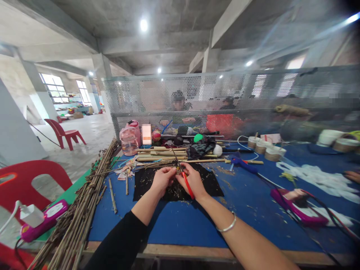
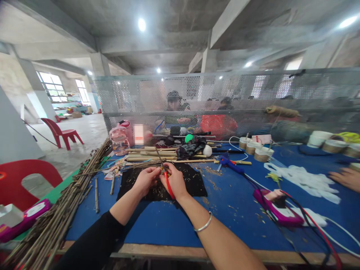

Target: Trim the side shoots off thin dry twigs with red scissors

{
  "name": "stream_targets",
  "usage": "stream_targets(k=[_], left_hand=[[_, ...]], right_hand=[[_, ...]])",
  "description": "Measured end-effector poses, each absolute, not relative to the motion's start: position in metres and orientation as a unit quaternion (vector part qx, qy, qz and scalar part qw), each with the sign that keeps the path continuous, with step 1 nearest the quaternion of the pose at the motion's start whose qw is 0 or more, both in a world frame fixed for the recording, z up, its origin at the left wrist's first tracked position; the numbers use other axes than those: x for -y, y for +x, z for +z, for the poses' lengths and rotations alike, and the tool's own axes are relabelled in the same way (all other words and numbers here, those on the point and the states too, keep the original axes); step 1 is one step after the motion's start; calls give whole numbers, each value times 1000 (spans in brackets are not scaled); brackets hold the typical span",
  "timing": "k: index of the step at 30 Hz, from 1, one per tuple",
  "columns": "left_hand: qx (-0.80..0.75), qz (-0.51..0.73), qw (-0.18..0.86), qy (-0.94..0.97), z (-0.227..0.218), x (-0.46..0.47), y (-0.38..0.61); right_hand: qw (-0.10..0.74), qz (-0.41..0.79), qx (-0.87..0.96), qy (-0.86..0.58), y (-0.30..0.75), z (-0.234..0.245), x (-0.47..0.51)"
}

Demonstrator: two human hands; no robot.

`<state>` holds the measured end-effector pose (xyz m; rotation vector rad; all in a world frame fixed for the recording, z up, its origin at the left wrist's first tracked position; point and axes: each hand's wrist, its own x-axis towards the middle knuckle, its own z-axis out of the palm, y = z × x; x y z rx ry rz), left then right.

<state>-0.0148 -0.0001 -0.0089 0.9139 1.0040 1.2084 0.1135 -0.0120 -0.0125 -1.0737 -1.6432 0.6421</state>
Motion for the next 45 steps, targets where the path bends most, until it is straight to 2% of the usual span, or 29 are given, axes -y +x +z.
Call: stream_targets(k=[4, 14, 21, 30, 45], left_hand=[[-431, 514, 612, 420, -11, -1, -14], [-396, 470, 643, 457, -8, 3, -17], [-407, 534, 606, 426, -5, -2, -20], [-396, 556, 578, 448, -5, -4, -23], [-363, 547, 561, 504, -6, -3, -22]], right_hand=[[503, 271, 681, -458, 114, -10, 13], [546, 334, 634, -435, 110, -14, 9], [522, 248, 668, -469, 117, -8, 10], [407, 103, 760, -495, 129, -16, 3], [393, 40, 793, -464, 130, -10, 7]])
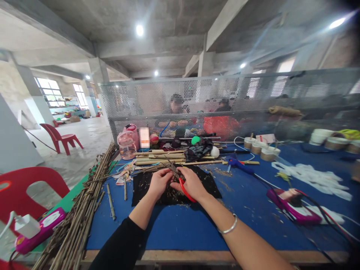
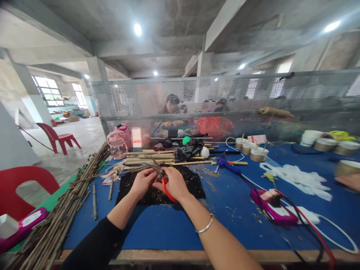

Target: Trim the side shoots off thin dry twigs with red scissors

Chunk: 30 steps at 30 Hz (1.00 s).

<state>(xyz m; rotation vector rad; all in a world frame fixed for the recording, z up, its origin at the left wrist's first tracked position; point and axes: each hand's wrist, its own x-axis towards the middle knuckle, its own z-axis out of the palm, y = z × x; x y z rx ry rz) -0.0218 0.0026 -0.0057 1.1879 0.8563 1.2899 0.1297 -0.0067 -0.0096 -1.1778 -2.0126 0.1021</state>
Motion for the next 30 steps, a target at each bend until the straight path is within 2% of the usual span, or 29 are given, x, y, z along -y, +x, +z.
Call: stream_targets(k=[13, 30], left_hand=[[-361, 548, 560, 506, 1, 3, -20], [-385, 548, 552, 498, -8, -5, -23]], right_hand=[[408, 70, 788, -456, 127, -16, 5], [348, 113, 780, -508, 128, -15, 8]])
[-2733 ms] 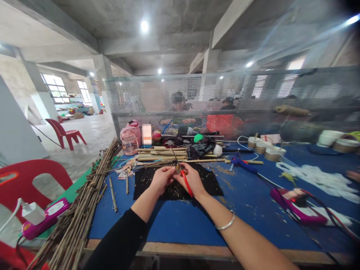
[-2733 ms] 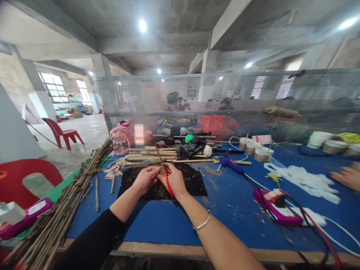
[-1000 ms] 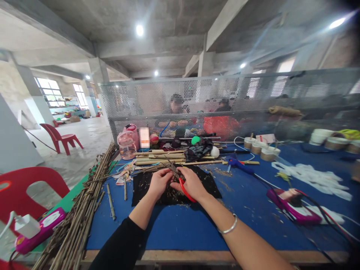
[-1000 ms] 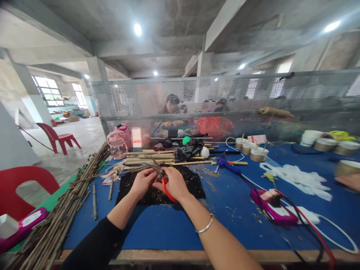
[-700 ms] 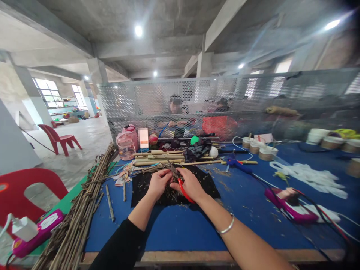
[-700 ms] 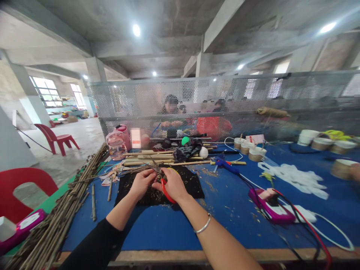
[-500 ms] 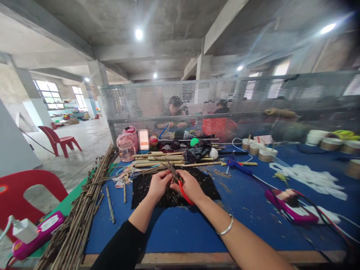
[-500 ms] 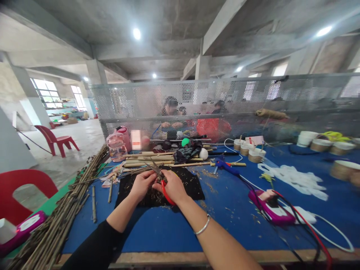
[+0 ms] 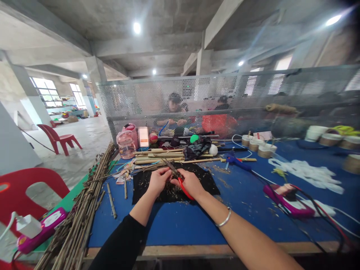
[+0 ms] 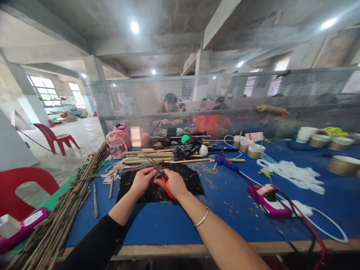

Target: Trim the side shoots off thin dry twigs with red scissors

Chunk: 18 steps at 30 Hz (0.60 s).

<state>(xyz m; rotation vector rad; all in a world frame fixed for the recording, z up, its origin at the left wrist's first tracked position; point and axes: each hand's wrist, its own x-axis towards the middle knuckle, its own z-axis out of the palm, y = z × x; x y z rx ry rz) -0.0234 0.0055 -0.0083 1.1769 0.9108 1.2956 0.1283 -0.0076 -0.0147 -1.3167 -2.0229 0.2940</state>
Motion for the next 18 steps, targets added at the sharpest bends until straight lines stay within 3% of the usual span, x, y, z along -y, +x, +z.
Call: stream_targets(k=[18], left_hand=[[-376, 545, 610, 436, -8, -7, -23]], right_hand=[[358, 48, 790, -496, 129, -21, 2]])
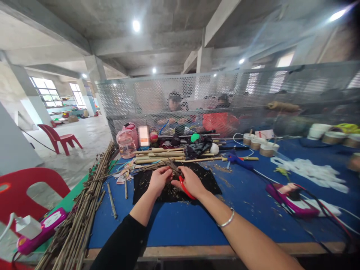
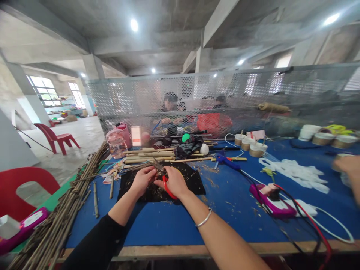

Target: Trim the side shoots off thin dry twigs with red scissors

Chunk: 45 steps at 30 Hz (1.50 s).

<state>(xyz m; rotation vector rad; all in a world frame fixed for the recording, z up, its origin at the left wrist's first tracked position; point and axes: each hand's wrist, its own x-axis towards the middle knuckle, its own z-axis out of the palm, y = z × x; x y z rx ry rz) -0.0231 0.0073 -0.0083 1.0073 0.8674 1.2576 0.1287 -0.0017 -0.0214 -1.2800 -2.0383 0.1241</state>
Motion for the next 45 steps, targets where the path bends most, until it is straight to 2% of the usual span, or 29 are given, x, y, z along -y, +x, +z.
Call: stream_targets(k=[12, 25, 35, 45], left_hand=[[-357, 539, 604, 465, -5, -2, -20], [-404, 539, 574, 465, -5, -2, -21], [-397, 565, 588, 421, -12, -10, -23], [-383, 557, 602, 426, -10, -7, -21]], right_hand=[[362, 56, 796, -481, 127, -16, 5], [287, 69, 788, -541, 132, -9, 10], [303, 71, 765, -564, 135, -9, 7], [307, 90, 789, -524, 129, -9, 8]])
